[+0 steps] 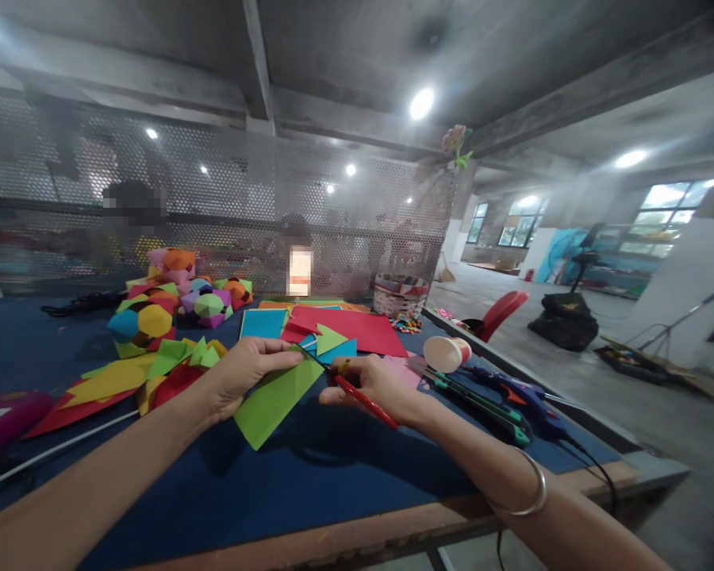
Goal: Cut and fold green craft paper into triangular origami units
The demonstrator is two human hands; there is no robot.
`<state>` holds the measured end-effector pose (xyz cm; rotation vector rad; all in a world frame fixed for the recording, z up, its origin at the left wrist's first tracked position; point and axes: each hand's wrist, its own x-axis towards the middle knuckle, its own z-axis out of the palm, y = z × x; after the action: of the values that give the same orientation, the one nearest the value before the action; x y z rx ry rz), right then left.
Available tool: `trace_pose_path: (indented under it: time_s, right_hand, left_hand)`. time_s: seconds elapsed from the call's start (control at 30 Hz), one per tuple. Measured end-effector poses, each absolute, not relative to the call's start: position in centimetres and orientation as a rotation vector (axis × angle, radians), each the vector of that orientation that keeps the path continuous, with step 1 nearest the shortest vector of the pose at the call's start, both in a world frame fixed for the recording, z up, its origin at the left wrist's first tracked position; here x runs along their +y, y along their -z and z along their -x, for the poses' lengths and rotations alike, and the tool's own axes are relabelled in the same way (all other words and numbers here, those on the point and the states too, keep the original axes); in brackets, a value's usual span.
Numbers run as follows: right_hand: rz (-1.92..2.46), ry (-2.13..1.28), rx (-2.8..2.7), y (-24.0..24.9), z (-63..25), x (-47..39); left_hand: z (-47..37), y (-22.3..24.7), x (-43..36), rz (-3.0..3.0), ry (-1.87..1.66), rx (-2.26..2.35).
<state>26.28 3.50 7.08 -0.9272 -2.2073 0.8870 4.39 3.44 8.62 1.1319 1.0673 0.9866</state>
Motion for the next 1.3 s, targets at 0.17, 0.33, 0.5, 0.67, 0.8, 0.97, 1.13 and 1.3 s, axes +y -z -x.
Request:
trace_pose_path:
  time_s: [0.17,0.33,0.5,0.67,0.8,0.97,1.13,1.3]
  right_hand:
    - [0.924,-0.847,-2.217,-6.8,-26.3,3.7]
    - [0.954,-0.790,-2.242,-6.8,-26.4,3.7]
    - [0.982,-0.709,-2.270,-7.0,-26.4,3.3]
    - [0.970,-0.676,-2.319,-7.1,-26.3,2.9]
    - [0.961,-0.703,-2.334,-6.8,-26.4,2.9]
    - [0.948,-0.700,-2.328,-6.5,-26.2,3.0]
    - [0.930,-0.698,-2.308,-6.7,-26.0,2.9]
    - [0.898,-0.697,-2.304,-6.5,-26.0,3.0]
  left_hand:
    - [-4.4,-8.5,3.4,-1.150,-0.979,1.060]
    - [-4.3,-8.5,3.5,-1.168,-0.966,1.047]
    - [-4.0,-8.3,3.8,-1.179,-0.956,1.034]
    - [-4.0,-8.1,3.9,-1.182,-0.941,1.017]
    - [-4.0,-7.9,3.8,-1.189,-0.922,1.016]
    - [-4.2,-7.8,3.7,-1.198,-0.908,1.013]
    - [-4.3,-7.6,3.7,-1.211,-0.880,1.008]
    - [-4.4,-7.4,3.8,-1.224,-0.867,0.997]
